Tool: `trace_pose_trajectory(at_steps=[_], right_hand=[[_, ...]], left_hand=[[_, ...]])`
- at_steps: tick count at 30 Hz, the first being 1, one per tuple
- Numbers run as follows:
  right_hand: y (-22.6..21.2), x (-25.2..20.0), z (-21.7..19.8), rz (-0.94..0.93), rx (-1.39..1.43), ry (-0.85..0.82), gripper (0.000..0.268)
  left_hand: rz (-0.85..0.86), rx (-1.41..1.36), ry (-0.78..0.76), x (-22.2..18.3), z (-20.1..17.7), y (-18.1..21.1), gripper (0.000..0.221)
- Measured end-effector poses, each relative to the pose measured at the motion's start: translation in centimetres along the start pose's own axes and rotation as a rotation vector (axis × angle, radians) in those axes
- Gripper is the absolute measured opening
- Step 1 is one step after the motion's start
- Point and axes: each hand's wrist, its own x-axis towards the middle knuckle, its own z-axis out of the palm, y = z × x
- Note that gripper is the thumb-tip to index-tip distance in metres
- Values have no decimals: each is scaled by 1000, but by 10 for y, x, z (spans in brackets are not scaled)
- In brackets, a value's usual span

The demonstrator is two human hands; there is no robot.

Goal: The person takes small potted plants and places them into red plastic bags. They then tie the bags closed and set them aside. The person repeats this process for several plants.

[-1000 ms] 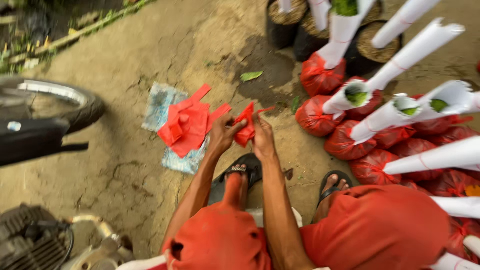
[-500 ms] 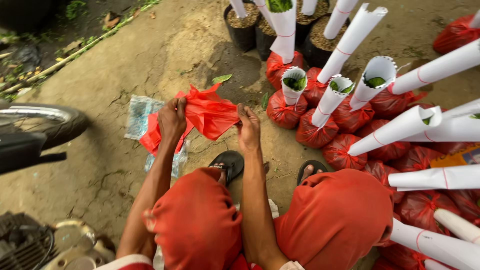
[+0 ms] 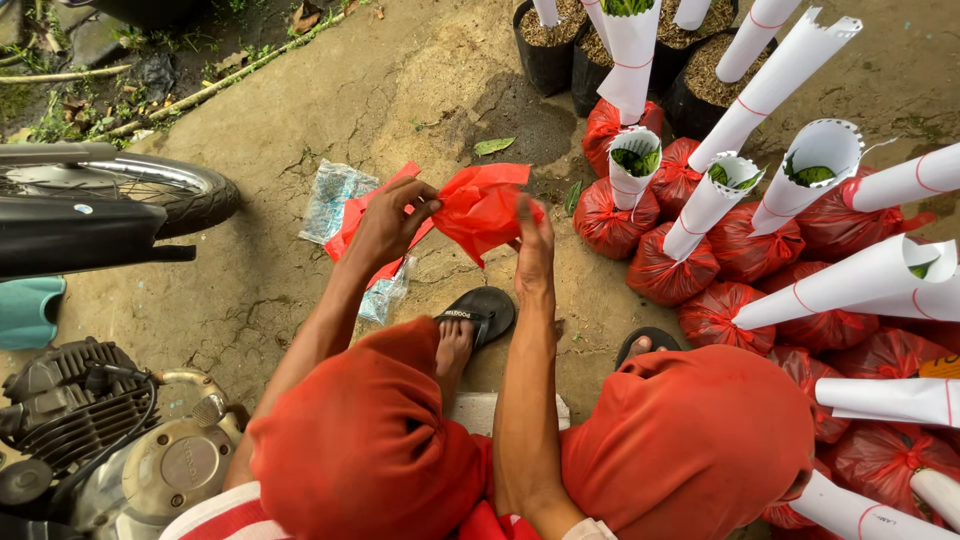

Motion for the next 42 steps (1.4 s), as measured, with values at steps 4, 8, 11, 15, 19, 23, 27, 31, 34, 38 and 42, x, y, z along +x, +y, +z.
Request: trace_pose_trajectory(at_steps=[4,8,11,15,19,23,27,31,34,38,42], right_hand=[[-10,-4,10,-375,-352,19,82],[-10,-2,22,-581,-901,108,52],[6,2,20,-334,-770,119,19],[31,5,11,-228,-598,177,18],[35,13,1,-305,-366,166,21],[27,6,-6,-501,-753,239,25],[31,1,-14,-656,-970,330,33],[76,2,-31,-575,-1151,314,31],[106,16,-53,-311,-880,306,14],[107,37,-75,276,272,255,16],[70,33,-68,406,650,87,19]], left_hand=[[-81,-63,2,-2,2,-1,14],[108,-64,-32,2,10,-13,13],[112,34,120,11,25,-17,13],[-84,120,718,2,58,-9,61],[-244,188,354,-22,92,-21,82],[-613,51,119,-32,129,-69,36],[-963,-693,386,-24,158,-115,31],[-891,-1035,443,-11,182,-136,31],[-860,-1127,359,-5,178,-146,34],[-718,-1687,61,-19,144,-160,40],[-114,-345,68,-30,116,-140,38]])
